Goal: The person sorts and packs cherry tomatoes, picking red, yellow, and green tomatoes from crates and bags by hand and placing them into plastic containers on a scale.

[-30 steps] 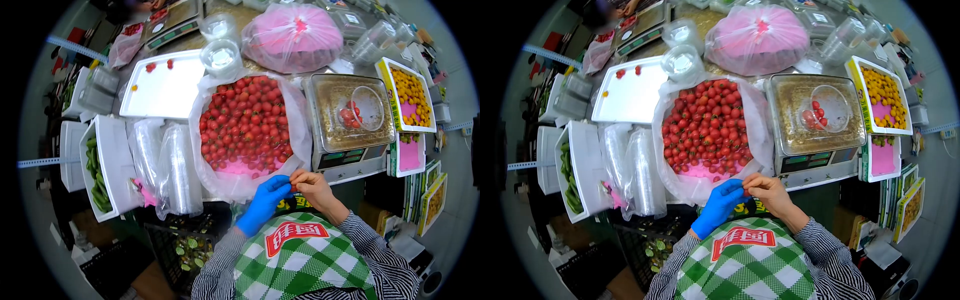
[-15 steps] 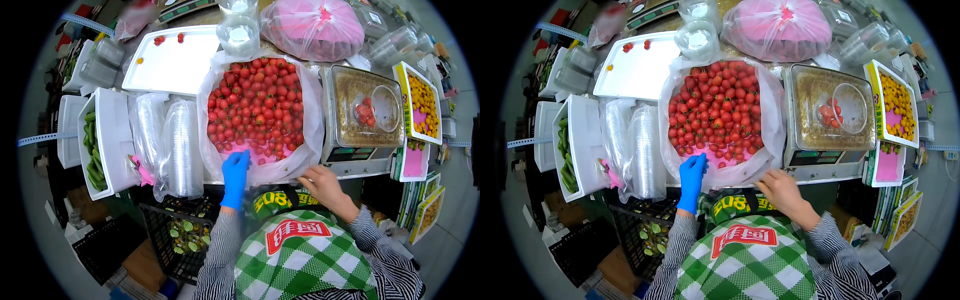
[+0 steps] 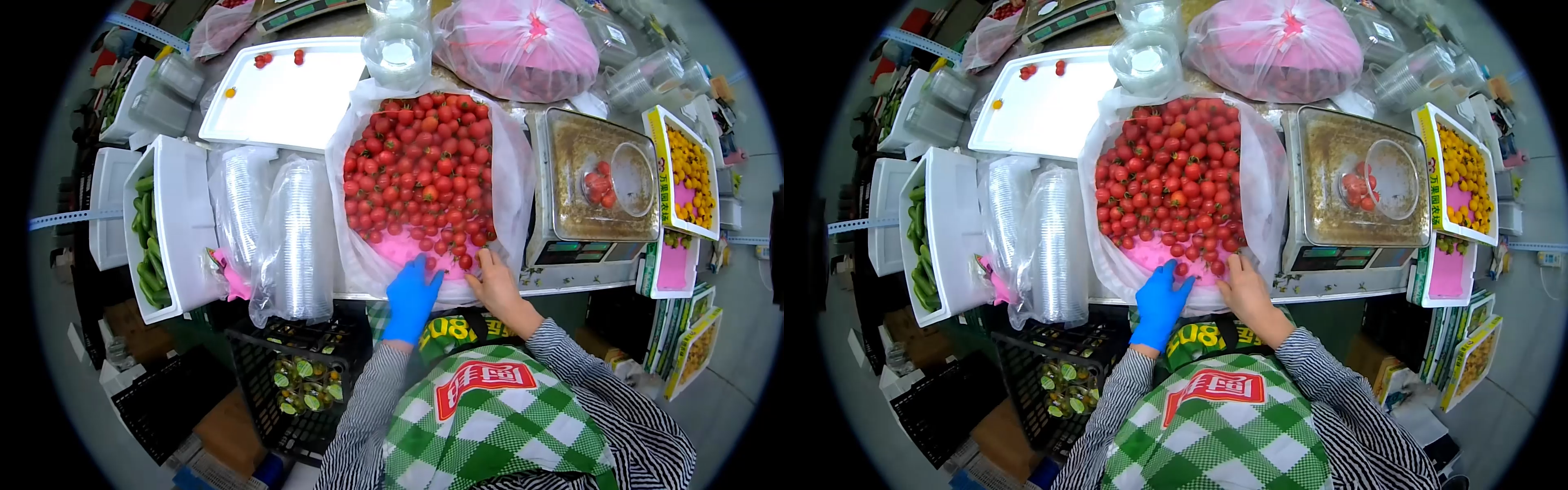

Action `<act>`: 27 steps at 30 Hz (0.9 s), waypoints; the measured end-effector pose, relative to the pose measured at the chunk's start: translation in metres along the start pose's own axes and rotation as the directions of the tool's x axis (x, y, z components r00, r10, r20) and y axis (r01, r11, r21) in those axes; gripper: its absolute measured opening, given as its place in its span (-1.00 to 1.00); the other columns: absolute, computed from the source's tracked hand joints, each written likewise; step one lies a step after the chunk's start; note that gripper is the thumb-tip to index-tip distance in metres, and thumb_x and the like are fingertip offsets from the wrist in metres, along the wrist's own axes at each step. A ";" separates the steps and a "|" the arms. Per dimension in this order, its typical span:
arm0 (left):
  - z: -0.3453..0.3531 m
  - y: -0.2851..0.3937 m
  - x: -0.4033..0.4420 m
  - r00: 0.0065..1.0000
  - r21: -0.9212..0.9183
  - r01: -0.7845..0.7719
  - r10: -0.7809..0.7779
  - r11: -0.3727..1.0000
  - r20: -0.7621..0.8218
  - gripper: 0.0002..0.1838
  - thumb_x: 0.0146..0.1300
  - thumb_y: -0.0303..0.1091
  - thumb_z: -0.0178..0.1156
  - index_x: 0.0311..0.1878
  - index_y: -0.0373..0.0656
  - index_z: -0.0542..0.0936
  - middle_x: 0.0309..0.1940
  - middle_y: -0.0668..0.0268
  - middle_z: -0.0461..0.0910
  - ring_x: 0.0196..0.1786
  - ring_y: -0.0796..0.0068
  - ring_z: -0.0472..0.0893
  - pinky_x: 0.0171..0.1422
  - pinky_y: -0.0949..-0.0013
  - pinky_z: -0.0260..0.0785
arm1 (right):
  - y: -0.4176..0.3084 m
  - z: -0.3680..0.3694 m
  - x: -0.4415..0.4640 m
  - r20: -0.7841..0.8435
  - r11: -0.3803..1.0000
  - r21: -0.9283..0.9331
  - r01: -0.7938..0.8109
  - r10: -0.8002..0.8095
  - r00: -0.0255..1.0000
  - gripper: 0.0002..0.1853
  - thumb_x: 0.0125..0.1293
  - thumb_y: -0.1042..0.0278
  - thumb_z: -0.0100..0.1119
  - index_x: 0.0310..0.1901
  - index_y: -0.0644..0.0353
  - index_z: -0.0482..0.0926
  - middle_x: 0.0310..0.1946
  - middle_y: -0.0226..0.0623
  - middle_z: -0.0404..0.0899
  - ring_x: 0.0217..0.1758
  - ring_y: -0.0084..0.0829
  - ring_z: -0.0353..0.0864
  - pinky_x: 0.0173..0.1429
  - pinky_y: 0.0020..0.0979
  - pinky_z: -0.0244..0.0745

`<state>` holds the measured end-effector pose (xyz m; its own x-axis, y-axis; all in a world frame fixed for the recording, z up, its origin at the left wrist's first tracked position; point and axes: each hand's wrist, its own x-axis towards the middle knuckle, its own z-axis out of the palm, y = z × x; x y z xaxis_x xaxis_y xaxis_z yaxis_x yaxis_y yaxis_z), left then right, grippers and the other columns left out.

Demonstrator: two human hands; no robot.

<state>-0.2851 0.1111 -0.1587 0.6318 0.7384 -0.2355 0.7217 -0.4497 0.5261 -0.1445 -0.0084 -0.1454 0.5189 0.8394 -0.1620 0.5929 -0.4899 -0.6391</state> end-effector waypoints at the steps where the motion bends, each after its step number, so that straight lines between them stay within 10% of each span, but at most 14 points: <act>1: 0.007 -0.001 0.004 1.000 -0.008 0.003 -0.003 1.000 0.002 -0.59 0.14 -0.06 0.23 -0.03 -0.10 0.51 -0.23 0.19 0.57 -0.28 0.16 0.61 -0.24 0.17 0.44 | 0.003 0.001 0.000 0.000 1.000 -0.020 0.002 -0.002 1.000 -0.60 0.12 0.33 0.24 -0.06 0.22 0.33 -0.15 0.02 0.45 -0.25 0.14 0.54 -0.23 -0.02 0.49; 6: 0.015 -0.015 0.012 0.999 -0.281 0.035 -0.030 0.959 0.022 -0.63 0.14 -0.14 0.23 -0.06 -0.14 0.52 -0.34 0.24 0.60 -0.38 0.30 0.61 -0.31 0.30 0.43 | 0.001 0.006 0.006 0.046 0.995 -0.095 -0.026 0.031 0.998 -0.59 0.11 0.30 0.26 -0.01 0.15 0.39 -0.13 -0.03 0.46 -0.28 0.07 0.57 -0.24 -0.09 0.51; 10: -0.011 -0.030 0.015 0.917 -0.795 0.389 -0.114 0.467 0.382 -0.69 0.17 -0.26 0.17 -0.07 -0.21 0.51 -0.28 0.25 0.60 -0.34 0.48 0.58 -0.35 0.48 0.38 | 0.012 0.014 0.003 0.130 0.941 0.303 -0.154 0.119 0.984 -0.64 0.19 0.23 0.23 -0.01 0.17 0.46 -0.21 -0.14 0.51 -0.39 -0.22 0.58 -0.31 -0.26 0.50; 13: -0.031 -0.028 0.016 0.860 -0.837 0.487 0.028 0.249 0.509 -0.70 0.23 -0.31 0.09 0.01 -0.17 0.50 -0.19 0.25 0.59 -0.25 0.54 0.57 -0.33 0.53 0.35 | 0.003 0.001 0.007 0.472 0.552 0.681 -0.482 0.174 0.864 -0.72 0.31 0.20 0.13 -0.07 0.20 0.51 -0.38 -0.29 0.53 -0.48 -0.47 0.50 -0.38 -0.45 0.44; 17: -0.040 0.001 0.017 0.863 -0.798 0.407 0.100 0.445 0.496 -0.60 0.25 -0.32 0.10 0.17 -0.11 0.47 -0.28 0.39 0.55 -0.29 0.61 0.52 -0.30 0.57 0.32 | -0.025 -0.015 0.014 0.668 0.042 0.741 -0.671 0.056 0.742 -0.73 0.45 0.21 -0.06 -0.18 0.22 0.56 -0.55 -0.45 0.49 -0.55 -0.65 0.41 -0.45 -0.62 0.32; 23: -0.034 -0.005 0.016 0.831 -0.803 0.431 0.167 0.412 0.531 -0.59 0.27 -0.35 0.16 0.19 -0.14 0.45 -0.29 0.39 0.52 -0.34 0.65 0.46 -0.33 0.58 0.30 | -0.011 -0.007 0.018 0.634 0.602 0.622 -0.500 -0.012 0.774 -0.65 0.49 0.16 -0.17 -0.14 0.23 0.56 -0.42 -0.47 0.50 -0.50 -0.69 0.41 -0.45 -0.60 0.35; 27: -0.029 -0.009 0.008 0.836 -0.846 0.514 0.136 0.141 0.531 -0.59 0.32 -0.24 0.13 0.18 -0.19 0.44 -0.29 0.36 0.52 -0.36 0.63 0.46 -0.35 0.57 0.28 | -0.021 -0.008 0.015 0.380 0.487 0.777 -0.399 0.141 0.914 -0.72 0.44 0.25 -0.04 -0.03 0.24 0.55 -0.40 -0.50 0.49 -0.50 -0.69 0.39 -0.41 -0.61 0.33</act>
<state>-0.2945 0.1360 -0.1416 0.7768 0.2896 -0.5592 0.1878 0.7411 0.6446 -0.1440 0.0128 -0.1281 0.3238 0.7876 -0.5242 -0.3966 -0.3901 -0.8310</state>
